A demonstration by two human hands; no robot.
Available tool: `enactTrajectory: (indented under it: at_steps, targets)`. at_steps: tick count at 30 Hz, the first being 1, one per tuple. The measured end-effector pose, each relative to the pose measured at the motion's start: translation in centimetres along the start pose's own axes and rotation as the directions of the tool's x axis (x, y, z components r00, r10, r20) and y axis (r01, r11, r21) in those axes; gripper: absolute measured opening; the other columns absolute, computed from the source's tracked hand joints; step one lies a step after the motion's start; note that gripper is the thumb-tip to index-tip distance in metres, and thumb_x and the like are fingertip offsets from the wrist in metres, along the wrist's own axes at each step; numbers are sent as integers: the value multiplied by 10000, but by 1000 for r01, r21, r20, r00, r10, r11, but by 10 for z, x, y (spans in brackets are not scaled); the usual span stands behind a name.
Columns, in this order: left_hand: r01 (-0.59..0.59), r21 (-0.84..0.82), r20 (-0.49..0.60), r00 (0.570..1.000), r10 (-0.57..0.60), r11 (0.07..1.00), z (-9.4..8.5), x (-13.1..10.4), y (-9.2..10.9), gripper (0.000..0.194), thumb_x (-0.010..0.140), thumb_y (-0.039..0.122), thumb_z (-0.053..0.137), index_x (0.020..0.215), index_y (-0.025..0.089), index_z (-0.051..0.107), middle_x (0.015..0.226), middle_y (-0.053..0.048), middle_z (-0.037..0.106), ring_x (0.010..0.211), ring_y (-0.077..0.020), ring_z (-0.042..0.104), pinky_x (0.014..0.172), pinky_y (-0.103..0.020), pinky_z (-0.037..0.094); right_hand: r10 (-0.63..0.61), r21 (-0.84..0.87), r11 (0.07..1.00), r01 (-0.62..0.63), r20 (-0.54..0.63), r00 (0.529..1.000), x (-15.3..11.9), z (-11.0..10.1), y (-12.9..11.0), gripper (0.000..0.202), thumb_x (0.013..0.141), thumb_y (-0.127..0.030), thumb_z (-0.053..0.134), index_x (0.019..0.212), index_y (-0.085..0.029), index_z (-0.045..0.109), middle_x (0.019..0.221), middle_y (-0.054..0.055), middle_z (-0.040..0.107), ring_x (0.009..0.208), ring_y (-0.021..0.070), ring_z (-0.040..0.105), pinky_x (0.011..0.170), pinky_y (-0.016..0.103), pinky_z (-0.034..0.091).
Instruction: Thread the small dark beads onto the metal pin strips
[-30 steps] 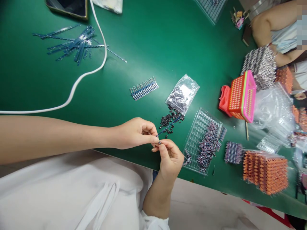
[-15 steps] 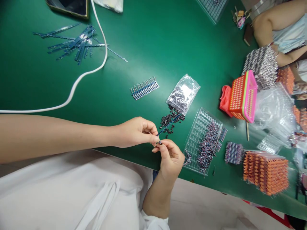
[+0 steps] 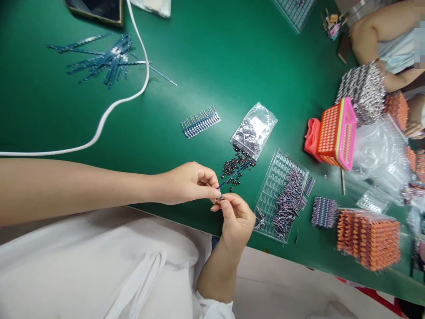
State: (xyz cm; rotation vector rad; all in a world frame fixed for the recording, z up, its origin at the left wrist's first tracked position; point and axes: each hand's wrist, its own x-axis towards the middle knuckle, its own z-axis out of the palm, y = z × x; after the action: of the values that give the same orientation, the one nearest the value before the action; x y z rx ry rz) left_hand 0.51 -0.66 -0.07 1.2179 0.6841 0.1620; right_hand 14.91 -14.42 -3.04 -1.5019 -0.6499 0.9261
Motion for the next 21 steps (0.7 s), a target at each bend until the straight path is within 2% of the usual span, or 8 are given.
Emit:
enactTrajectory:
  at_steps: [9, 16, 21]
  targets:
    - [1, -7, 18, 1000, -1, 1000, 0, 0, 0, 164, 781, 278, 720, 726, 135, 661, 639, 22, 642, 613, -103, 543, 577, -220, 387, -1, 8, 1000, 1, 17, 1000, 0, -1, 0, 87, 796, -267, 764, 855, -204, 755, 742, 5, 727, 547, 112, 662, 539, 237, 546]
    - [-22, 27, 50, 999, 21, 999, -1, -1, 0, 175, 796, 294, 710, 731, 138, 663, 630, 27, 629, 599, -97, 518, 558, -217, 366, 53, 46, 997, -56, 73, 996, 2, -3, -3, 139, 764, -311, 791, 826, -197, 743, 735, 7, 721, 510, 117, 652, 499, 247, 544]
    - [-28, 0, 35, 999, 28, 1000, 0, -1, -2, 177, 795, 298, 714, 739, 138, 661, 657, 13, 658, 625, -107, 560, 578, -219, 387, 48, 35, 998, -50, 52, 997, 3, -2, -3, 139, 769, -313, 790, 833, -200, 740, 746, 7, 728, 522, 117, 659, 515, 249, 556]
